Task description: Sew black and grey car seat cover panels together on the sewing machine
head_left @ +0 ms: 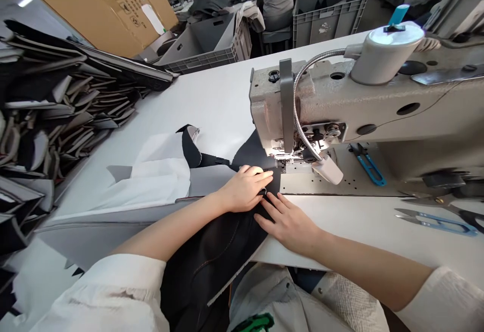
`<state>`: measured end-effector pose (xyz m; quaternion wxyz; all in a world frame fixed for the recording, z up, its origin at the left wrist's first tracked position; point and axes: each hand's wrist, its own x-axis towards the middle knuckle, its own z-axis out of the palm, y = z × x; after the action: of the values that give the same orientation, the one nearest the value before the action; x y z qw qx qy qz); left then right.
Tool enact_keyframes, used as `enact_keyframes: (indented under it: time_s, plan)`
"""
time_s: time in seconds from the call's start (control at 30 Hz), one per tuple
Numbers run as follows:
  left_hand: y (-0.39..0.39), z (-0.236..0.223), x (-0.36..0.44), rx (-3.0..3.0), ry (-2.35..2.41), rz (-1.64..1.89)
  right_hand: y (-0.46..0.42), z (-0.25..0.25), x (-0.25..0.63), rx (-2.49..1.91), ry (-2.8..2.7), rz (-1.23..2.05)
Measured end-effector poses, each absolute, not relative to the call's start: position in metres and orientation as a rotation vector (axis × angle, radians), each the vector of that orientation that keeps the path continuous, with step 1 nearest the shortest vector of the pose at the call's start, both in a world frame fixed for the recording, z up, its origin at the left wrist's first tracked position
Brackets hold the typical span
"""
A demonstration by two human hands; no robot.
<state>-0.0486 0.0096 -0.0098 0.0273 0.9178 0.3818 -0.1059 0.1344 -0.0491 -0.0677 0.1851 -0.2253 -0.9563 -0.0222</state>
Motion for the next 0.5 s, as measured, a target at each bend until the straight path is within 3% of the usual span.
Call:
enact_keyframes:
  time_s: [0.2,0.5]
  plan:
    - [0.023,-0.023,-0.051,2.795,1.551,-0.294,-0.055,-0.069,0.130,-0.604,-2.686,-0.191]
    - [0.024,-0.018,-0.070,2.698,1.549,-0.215,-0.059,-0.071,0.130,-0.674,-2.665,-0.065]
